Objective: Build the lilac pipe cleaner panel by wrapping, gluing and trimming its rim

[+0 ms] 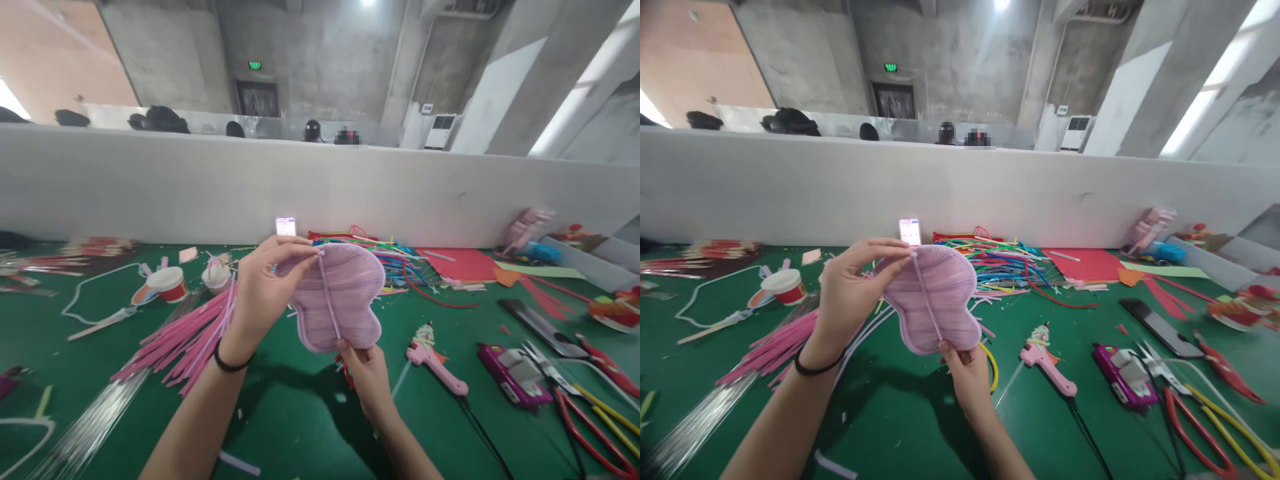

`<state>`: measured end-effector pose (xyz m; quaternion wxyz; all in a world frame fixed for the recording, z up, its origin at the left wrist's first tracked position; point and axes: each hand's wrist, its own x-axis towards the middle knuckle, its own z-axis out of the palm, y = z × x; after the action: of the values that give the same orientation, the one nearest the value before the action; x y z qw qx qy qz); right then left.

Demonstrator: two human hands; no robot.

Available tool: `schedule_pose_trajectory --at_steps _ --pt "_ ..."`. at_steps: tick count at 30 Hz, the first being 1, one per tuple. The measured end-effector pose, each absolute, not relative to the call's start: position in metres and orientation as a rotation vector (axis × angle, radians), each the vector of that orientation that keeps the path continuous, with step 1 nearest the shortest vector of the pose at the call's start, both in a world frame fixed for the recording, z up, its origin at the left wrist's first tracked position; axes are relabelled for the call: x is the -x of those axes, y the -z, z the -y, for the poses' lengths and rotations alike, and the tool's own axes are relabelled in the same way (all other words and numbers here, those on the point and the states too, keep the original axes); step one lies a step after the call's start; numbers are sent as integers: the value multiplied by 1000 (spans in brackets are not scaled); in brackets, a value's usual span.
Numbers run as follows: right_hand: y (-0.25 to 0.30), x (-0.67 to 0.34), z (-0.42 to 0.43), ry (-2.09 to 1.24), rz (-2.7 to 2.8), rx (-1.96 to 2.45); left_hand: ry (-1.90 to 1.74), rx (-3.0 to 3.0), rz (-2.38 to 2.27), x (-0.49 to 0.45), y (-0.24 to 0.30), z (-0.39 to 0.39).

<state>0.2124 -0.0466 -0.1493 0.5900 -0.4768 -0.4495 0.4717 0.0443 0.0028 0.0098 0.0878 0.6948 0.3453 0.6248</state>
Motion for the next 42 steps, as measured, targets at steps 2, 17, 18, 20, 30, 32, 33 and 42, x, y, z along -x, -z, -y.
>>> schedule_pose_trajectory --at_steps 2,17,18,20,30,32,33,42 --pt "151 -214 45 -1089 1021 1114 -1879 -2040 -1019 -47 -4 -1" --pt "150 -217 49 -1071 1063 1107 -1757 -1751 -965 -40 -7 14" --pt "151 -217 49 -1068 1072 1106 -1731 -1713 -968 -39 -8 15" --pt "151 -217 49 -1065 1089 1102 -1654 -1651 -956 -35 -9 17" --pt "155 -214 51 -1108 1070 1082 -1497 -1807 -873 -27 -13 24" --pt "156 -213 51 -1122 1031 1078 -1495 -1820 -872 -28 -14 27" --pt "156 -213 51 -1130 1021 1074 -1490 -1821 -874 -28 -15 29" --pt "160 -212 51 -1209 971 1016 -1370 -1776 -931 -25 -13 24"
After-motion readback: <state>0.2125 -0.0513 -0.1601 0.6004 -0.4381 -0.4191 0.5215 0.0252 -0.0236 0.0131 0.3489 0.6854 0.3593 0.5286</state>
